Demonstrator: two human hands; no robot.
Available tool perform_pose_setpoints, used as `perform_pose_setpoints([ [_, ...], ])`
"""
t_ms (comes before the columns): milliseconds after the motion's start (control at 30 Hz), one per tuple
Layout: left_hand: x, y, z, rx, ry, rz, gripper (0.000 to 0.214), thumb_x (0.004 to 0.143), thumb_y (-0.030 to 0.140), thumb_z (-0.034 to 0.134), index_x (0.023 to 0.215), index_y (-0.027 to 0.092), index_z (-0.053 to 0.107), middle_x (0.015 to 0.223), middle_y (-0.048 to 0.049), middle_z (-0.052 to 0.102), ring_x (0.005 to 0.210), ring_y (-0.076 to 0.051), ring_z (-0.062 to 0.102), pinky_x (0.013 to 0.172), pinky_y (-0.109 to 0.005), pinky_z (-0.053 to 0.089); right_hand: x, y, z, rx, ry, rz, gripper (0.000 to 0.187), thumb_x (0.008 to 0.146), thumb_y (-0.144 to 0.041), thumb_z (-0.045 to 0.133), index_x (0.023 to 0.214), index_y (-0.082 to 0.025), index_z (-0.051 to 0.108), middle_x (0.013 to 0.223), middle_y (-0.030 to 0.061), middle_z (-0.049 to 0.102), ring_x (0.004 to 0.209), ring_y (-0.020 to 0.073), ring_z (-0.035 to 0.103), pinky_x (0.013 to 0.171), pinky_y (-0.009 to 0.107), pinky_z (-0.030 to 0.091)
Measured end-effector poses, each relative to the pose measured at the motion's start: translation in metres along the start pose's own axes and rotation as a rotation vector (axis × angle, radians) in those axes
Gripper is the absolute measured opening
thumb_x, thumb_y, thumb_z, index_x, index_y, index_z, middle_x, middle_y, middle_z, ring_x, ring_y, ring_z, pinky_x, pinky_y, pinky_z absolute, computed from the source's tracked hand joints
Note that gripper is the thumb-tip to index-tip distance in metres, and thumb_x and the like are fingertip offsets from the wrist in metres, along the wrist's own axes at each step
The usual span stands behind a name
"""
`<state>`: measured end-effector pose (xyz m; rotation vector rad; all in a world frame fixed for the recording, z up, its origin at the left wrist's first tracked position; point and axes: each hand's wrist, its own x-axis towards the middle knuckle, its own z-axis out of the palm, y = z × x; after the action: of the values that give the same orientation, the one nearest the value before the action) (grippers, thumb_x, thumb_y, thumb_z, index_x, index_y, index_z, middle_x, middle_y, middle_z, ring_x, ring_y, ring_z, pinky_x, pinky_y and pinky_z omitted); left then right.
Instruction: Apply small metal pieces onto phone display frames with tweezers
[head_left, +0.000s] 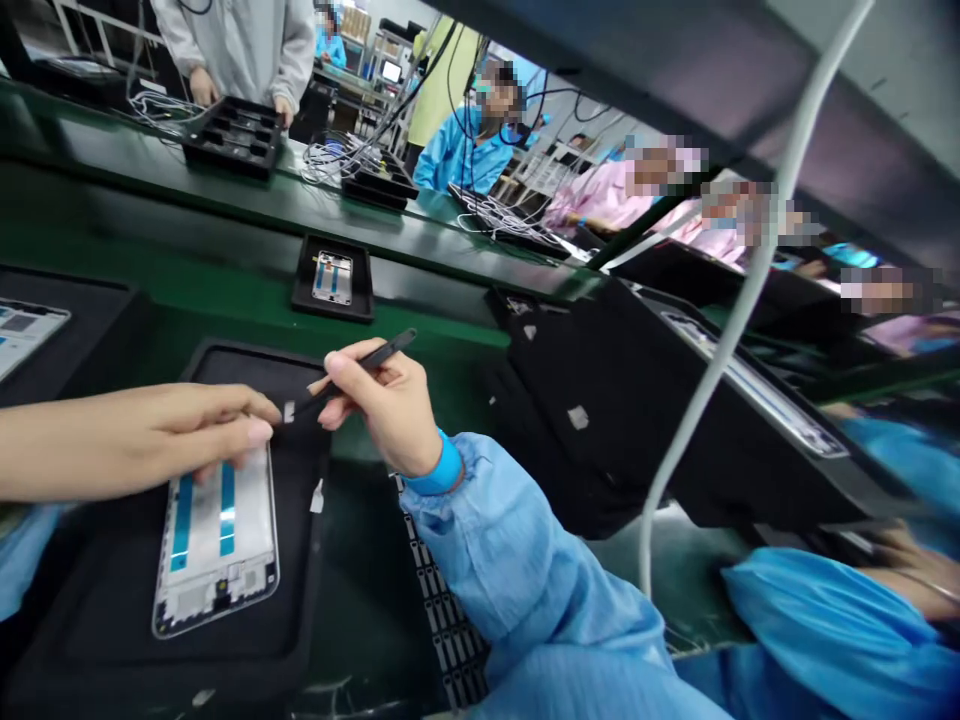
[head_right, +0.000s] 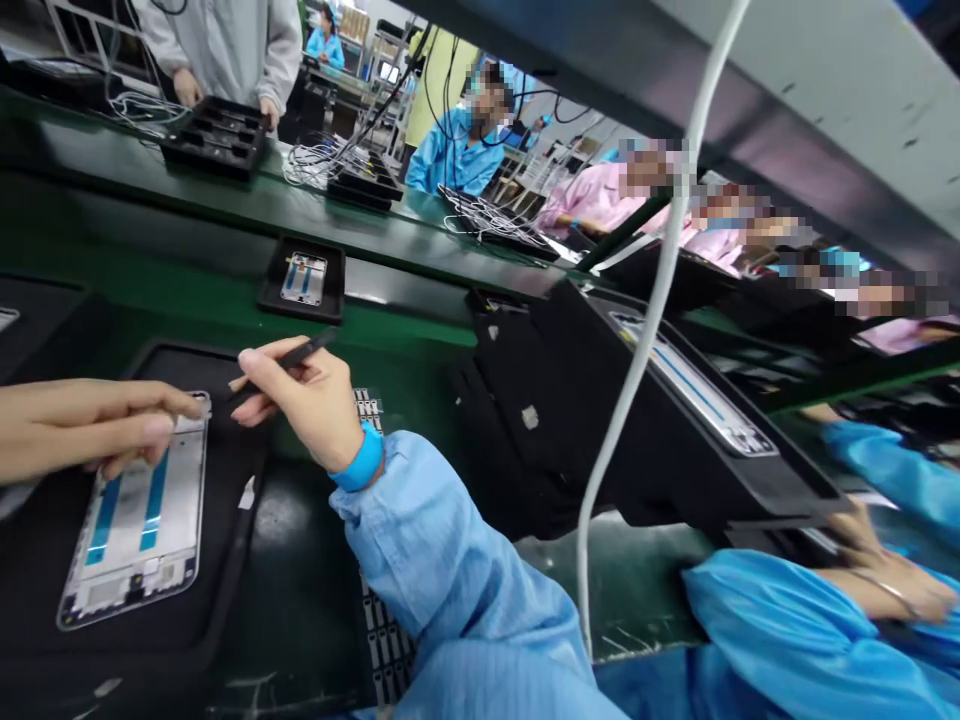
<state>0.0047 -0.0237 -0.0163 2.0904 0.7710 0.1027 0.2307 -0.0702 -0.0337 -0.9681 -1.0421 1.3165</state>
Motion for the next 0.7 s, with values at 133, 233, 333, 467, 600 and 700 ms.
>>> perform_pose_setpoints([
  [133,-0.004,-0.049,-0.014,0.249,0.361,-0.005,0.081,0.086,0.073,0.047,0.147,0.021,0.041,0.136,-0.0114,0.062,0.117,-0.032,0.064,0.088,-0.042,0.057,0.016,0.012,0.006,0.119,0.094,0.088,0.032,0.072,-0.043,0.082,0.076,-0.018,0.063,0.071,-0.0016,0.074,0.053,0.0082,0.068,0.051,0.015,0.059],
  [233,0.008,-0.085,-0.005,0.317,0.539,0.021,0.093,0.083,0.078,0.045,0.15,0.015,0.034,0.16,-0.0178,0.033,0.145,-0.039,0.032,0.114,-0.057,0.034,0.024,0.021,0.011,0.205,0.084,0.17,0.029,0.071,-0.037,0.084,0.075,-0.017,0.063,0.073,-0.0009,0.074,0.059,0.0079,0.07,0.056,0.014,0.06],
  [333,0.015,-0.099,0.012,0.25,0.544,0.021,0.074,0.092,0.065,0.041,0.147,0.015,0.036,0.153,-0.0163,0.04,0.142,-0.032,0.039,0.118,-0.054,0.031,0.026,0.03,0.017,0.225,0.059,0.239,0.029,0.07,-0.035,0.085,0.078,-0.017,0.064,0.076,-0.0012,0.074,0.064,0.0078,0.072,0.062,0.014,0.062],
  [467,0.007,-0.088,0.037,0.23,0.643,-0.022,0.047,0.1,0.042,0.03,0.137,0.016,0.043,0.141,-0.0146,0.045,0.137,-0.028,0.042,0.119,-0.052,0.03,0.024,0.038,0.027,0.174,0.01,0.259,0.035,0.066,-0.038,0.087,0.081,-0.017,0.063,0.078,-0.0022,0.074,0.065,0.0087,0.073,0.061,0.015,0.062],
  [600,-0.012,-0.072,0.053,0.238,0.753,-0.055,0.042,0.099,0.037,0.034,0.133,0.015,0.045,0.143,-0.0164,0.042,0.138,-0.03,0.04,0.117,-0.054,0.033,0.021,0.044,0.035,0.113,-0.01,0.263,0.037,0.065,-0.039,0.088,0.078,-0.017,0.061,0.07,-0.0025,0.071,0.058,0.0098,0.071,0.055,0.016,0.06],
  [700,-0.027,-0.064,0.055,0.332,0.833,0.109,0.027,0.094,0.034,0.05,0.117,0.021,0.056,0.127,-0.0111,0.058,0.122,-0.029,0.054,0.104,-0.049,0.044,0.019,0.047,0.038,0.068,-0.025,0.268,0.037,0.066,-0.041,0.087,0.075,-0.016,0.06,0.068,-0.0024,0.07,0.055,0.0104,0.071,0.053,0.017,0.06],
])
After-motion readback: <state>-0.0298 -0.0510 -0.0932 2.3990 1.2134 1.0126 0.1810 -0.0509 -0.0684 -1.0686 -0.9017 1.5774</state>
